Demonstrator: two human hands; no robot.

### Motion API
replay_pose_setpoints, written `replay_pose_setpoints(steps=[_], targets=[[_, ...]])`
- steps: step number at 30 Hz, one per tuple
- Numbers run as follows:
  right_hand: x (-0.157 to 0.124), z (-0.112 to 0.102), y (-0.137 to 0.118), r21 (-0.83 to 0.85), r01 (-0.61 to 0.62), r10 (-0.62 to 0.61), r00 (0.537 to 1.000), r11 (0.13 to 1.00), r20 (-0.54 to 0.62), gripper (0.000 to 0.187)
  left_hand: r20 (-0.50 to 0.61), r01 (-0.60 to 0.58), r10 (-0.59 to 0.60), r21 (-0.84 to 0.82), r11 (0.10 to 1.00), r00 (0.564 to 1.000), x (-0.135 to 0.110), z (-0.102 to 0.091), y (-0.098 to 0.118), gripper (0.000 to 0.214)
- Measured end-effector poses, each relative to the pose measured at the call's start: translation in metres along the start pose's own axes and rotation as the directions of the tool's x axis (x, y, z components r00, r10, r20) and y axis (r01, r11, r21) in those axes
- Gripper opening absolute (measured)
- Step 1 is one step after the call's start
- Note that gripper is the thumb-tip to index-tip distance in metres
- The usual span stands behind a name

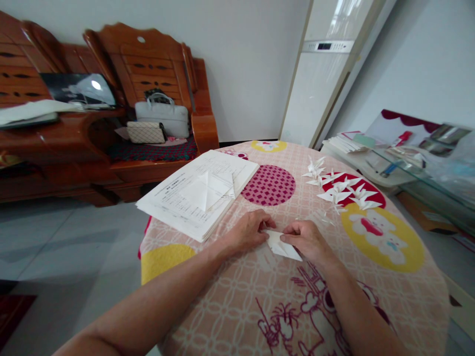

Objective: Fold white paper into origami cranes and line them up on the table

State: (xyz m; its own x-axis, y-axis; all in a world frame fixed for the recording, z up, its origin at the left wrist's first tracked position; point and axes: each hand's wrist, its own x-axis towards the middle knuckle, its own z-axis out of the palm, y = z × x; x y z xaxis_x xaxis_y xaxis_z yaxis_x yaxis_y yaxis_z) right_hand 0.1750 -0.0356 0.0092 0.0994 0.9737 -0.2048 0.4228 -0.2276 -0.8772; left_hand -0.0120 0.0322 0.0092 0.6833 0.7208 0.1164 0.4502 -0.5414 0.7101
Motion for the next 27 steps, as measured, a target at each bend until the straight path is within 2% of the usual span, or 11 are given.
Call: replay_pose_setpoints(steps=[3,6,8,11,13,16,19,21,23,27], targets=[[-0.006,0.000,-0.001,0.224,-0.068,0.068,0.998,0.972,0.008,0.015,-0.146,0.035,-0.048,-0.091,0.995,0.988,0.001,-0.002,0.001,0.035],[-0.010,0.001,-0.002,0.409,-0.073,0.101,0.994,0.910,-0.047,0.022,-0.263,0.068,-0.131,-0.236,0.969,0.956,0.003,-0.006,0.000,0.037],[-0.010,0.003,-0.001,0.494,-0.027,0.095,0.989,0.869,-0.113,0.025,-0.192,0.114,-0.188,-0.342,0.933,0.963,0.004,-0.007,-0.002,0.037],[-0.008,0.008,0.001,0.580,0.044,0.078,0.980,0.813,-0.183,0.026,0.074,0.197,-0.185,-0.492,0.848,0.980,0.004,-0.002,-0.003,0.040],[-0.007,0.012,0.001,0.604,0.063,0.067,0.979,0.795,-0.190,0.025,0.164,0.250,-0.190,-0.582,0.774,0.968,0.004,0.004,-0.002,0.042],[-0.007,0.015,-0.002,0.582,0.062,0.040,0.986,0.811,-0.162,0.023,0.171,0.279,-0.223,-0.670,0.687,0.960,0.004,0.011,-0.001,0.040],[-0.010,0.015,-0.006,0.518,0.032,0.026,0.994,0.855,-0.106,0.023,0.136,0.272,-0.251,-0.706,0.654,0.958,0.004,0.013,-0.001,0.039],[-0.010,0.015,-0.007,0.485,0.002,0.027,0.998,0.875,-0.053,0.024,0.122,0.266,-0.258,-0.708,0.655,0.958,0.004,0.014,-0.003,0.040],[-0.011,0.015,-0.006,0.464,-0.018,0.016,1.000,0.886,0.008,0.025,0.094,0.245,-0.248,-0.677,0.694,0.964,0.004,0.014,-0.005,0.040],[-0.010,0.016,-0.003,0.462,-0.030,0.018,0.999,0.886,0.032,0.032,0.052,0.197,-0.196,-0.461,0.865,0.979,0.004,0.011,-0.008,0.038]])
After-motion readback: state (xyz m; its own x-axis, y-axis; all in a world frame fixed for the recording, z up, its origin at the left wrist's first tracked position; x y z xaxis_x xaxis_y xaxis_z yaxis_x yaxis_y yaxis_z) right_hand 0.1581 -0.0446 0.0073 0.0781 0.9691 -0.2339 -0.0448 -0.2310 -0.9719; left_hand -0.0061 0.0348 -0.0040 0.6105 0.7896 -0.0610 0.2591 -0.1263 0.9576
